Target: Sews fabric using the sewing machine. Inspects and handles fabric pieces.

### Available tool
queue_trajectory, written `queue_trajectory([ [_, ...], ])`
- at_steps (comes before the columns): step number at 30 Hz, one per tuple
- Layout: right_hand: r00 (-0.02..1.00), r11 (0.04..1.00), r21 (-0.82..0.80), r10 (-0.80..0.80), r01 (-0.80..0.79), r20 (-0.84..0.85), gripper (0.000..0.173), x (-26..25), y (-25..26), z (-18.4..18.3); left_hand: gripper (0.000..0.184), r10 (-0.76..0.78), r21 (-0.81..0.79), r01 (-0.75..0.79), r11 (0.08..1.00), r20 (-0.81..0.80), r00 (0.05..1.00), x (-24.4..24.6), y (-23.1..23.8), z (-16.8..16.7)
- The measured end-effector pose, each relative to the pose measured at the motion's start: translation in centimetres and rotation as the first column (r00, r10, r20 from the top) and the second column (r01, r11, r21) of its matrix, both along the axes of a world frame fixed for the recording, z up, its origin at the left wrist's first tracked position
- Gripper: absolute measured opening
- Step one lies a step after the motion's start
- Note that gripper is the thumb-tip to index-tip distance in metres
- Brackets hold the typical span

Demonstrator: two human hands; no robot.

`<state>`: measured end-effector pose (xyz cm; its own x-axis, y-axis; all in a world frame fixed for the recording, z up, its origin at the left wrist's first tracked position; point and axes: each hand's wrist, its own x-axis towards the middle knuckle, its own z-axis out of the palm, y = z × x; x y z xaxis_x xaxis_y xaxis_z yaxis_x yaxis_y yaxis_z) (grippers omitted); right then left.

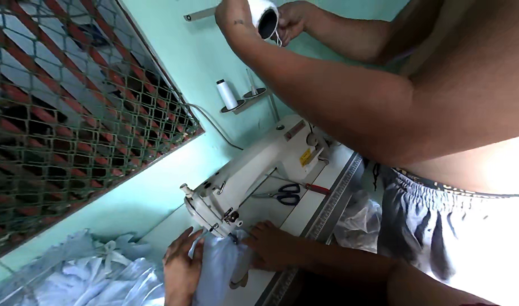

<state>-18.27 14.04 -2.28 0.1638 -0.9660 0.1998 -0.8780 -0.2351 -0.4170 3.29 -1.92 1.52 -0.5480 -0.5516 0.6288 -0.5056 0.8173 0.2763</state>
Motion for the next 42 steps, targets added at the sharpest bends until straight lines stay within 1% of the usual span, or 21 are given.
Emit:
queue_trajectory([
  [5,1.000,1.000,-0.018,-0.001,0.002,0.014,0.058,0.0,0.1,-0.3,0.027,0.030,-0.014,-0.030,0.999,-0.029,0.999,0.1,0.0,-0.1],
  [10,0.999,0.996,-0.094,0.014,-0.011,0.030,0.056,-0.1,0.3,-0.9,0.027,0.069,-0.061,-0.072,0.995,-0.055,0.996,0.0,0.0,-0.4],
  [17,0.998,0.997,-0.075,0.035,-0.030,0.061,0.051,-0.2,0.9,-0.1,0.029,0.132,-0.127,-0.145,0.981,-0.108,0.985,0.4,0.0,-0.7],
  [21,0.996,0.994,-0.099,0.044,-0.037,0.074,0.048,-0.1,0.9,-0.4,0.027,0.157,-0.144,-0.170,0.975,-0.099,0.983,0.9,-0.1,-0.9],
  [24,0.996,0.994,-0.096,0.051,-0.043,0.075,0.048,-0.2,0.7,-0.4,0.029,0.158,-0.145,-0.170,0.975,-0.089,0.983,0.9,-0.2,-1.2],
  [29,0.994,0.989,-0.144,0.057,-0.044,0.091,0.047,-0.2,0.5,-1.1,0.027,0.170,-0.107,-0.176,0.979,-0.064,0.983,0.8,0.1,-1.2],
  [42,0.996,0.994,-0.090,0.063,-0.057,0.061,0.044,-0.2,0.6,-0.8,0.027,0.166,-0.098,-0.172,0.980,-0.067,0.984,0.6,0.2,-1.3],
])
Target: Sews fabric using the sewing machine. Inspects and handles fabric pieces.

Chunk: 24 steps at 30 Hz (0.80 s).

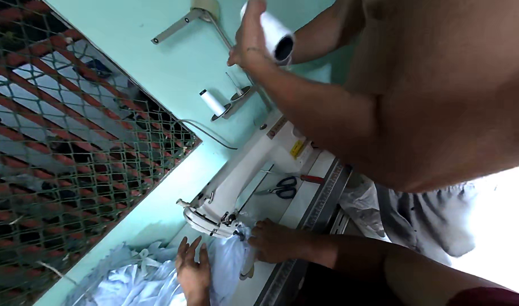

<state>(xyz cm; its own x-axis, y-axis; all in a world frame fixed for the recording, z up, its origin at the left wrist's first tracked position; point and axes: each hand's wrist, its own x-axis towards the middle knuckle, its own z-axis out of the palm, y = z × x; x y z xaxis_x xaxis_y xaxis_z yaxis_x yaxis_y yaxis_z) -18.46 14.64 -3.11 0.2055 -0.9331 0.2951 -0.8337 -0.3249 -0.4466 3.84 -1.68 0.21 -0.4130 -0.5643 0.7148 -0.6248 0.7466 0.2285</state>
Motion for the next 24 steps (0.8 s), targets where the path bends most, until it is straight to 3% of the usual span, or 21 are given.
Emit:
queue_trajectory([
  [16,1.000,0.999,0.051,-0.007,0.008,-0.026,0.047,0.13,-0.15,0.27,0.030,-0.066,0.028,0.066,0.997,-0.006,0.998,-0.14,0.38,0.57],
  [24,0.999,1.000,0.003,-0.004,0.004,-0.043,0.046,0.09,-0.21,-0.17,0.031,-0.090,0.046,0.090,0.995,-0.006,0.996,0.20,0.04,0.29],
])
